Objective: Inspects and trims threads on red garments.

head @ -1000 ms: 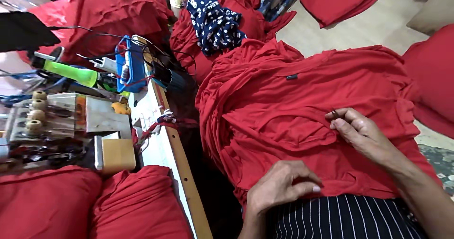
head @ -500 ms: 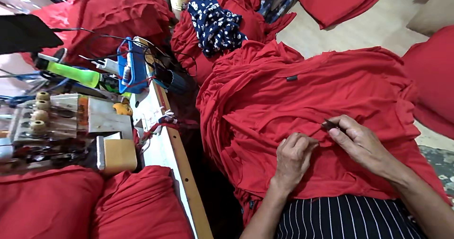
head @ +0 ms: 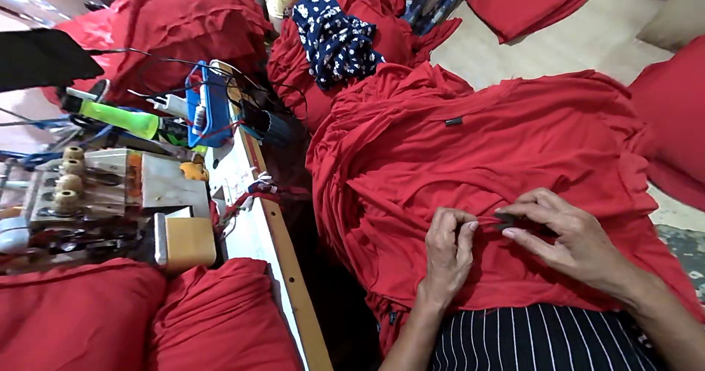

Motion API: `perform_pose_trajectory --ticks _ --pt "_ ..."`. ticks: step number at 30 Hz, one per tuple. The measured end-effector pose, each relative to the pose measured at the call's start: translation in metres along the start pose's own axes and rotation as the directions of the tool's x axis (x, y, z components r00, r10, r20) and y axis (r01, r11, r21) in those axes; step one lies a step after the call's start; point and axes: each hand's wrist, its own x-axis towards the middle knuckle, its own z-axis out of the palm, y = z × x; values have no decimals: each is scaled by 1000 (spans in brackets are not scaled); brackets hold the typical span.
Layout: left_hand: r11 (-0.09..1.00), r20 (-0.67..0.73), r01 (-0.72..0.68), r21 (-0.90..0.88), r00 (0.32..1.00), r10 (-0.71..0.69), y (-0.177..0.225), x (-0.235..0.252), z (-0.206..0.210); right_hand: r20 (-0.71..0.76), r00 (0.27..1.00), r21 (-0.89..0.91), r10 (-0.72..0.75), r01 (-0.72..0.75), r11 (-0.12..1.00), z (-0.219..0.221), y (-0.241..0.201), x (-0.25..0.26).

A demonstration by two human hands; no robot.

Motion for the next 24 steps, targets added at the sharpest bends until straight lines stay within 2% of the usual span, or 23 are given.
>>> perform_pose_trajectory --ticks 2,6,11,15,19,24 --pt "999 -5 -23 37 1000 23 -1 -2 -2 -46 999 66 29 -26 998 -3 0 0" --pt "981 100 -113 155 990 98 -9 -6 -1 -46 995 183 83 -73 980 -5 -10 1" --pt "978 52 -123 166 992 116 -14 -2 6 18 992 137 123 -124 983 7 -3 2" --pt "977 70 -104 186 993 92 -12 -1 6 46 981 230 189 -194 954 4 1 5" --pt "955 63 -106 279 994 91 -6 0 15 55 975 231 216 -223 947 4 2 6" --pt "959 5 -123 255 992 126 -12 1 17 59 974 255 218 -226 940 4 2 6"
